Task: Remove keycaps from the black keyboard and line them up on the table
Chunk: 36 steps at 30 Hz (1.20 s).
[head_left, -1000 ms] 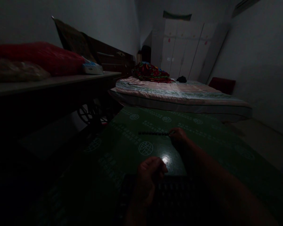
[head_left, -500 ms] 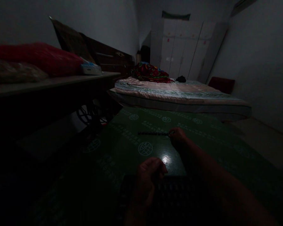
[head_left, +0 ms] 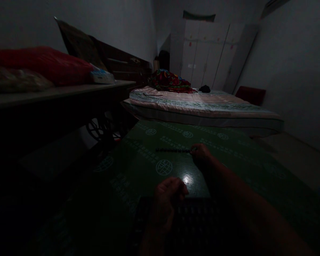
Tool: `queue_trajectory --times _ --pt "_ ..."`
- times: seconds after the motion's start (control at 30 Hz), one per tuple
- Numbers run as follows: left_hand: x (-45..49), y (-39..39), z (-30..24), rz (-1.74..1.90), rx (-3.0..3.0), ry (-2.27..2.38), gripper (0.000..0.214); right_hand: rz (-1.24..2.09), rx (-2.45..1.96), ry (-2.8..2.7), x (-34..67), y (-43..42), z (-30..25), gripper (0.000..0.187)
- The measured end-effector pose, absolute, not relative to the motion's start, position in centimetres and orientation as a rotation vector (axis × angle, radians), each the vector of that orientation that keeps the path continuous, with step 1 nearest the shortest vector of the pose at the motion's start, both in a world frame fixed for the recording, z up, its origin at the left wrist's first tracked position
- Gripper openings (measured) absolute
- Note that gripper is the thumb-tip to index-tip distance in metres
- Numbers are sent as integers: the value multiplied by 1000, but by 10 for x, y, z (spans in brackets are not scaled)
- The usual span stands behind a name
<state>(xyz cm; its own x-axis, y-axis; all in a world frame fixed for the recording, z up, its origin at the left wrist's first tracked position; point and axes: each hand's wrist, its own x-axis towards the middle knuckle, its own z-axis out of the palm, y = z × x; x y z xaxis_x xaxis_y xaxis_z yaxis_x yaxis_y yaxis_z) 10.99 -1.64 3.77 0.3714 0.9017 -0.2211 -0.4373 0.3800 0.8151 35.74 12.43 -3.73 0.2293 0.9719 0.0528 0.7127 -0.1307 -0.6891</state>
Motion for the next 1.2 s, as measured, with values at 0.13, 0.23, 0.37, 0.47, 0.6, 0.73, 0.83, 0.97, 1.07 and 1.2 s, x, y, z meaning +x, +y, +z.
queue_trajectory --times 0.13,0.23,0.37,0.47,0.6,0.73,0.83,0.97,1.07,1.2 --pt "110 -16 36 974 741 747 19 528 -1890 -1516 355 120 -32 31" --pt "110 -14 34 974 752 729 19 486 -1874 -1484 358 112 -18 32" --pt "110 -12 32 975 793 673 17 426 -1843 -1419 368 82 17 35" --pt "112 -12 33 977 818 673 17 394 -1790 -1331 372 43 45 56" --pt "116 -14 38 969 883 696 18 397 -1423 -1119 362 -16 64 66" --pt "119 -17 39 936 1014 748 18 352 -1446 -1038 343 -54 58 62" --pt "123 -20 39 899 1103 794 18 505 -1488 -1038 334 -65 50 56" --pt "131 -28 43 877 1170 851 16 845 -1455 -1162 334 -70 45 40" --pt "137 -34 45 833 1249 889 15 1026 -1419 -1240 339 -74 47 30" --pt "142 -36 43 794 1359 913 15 1139 -1307 -1304 342 -78 55 21"
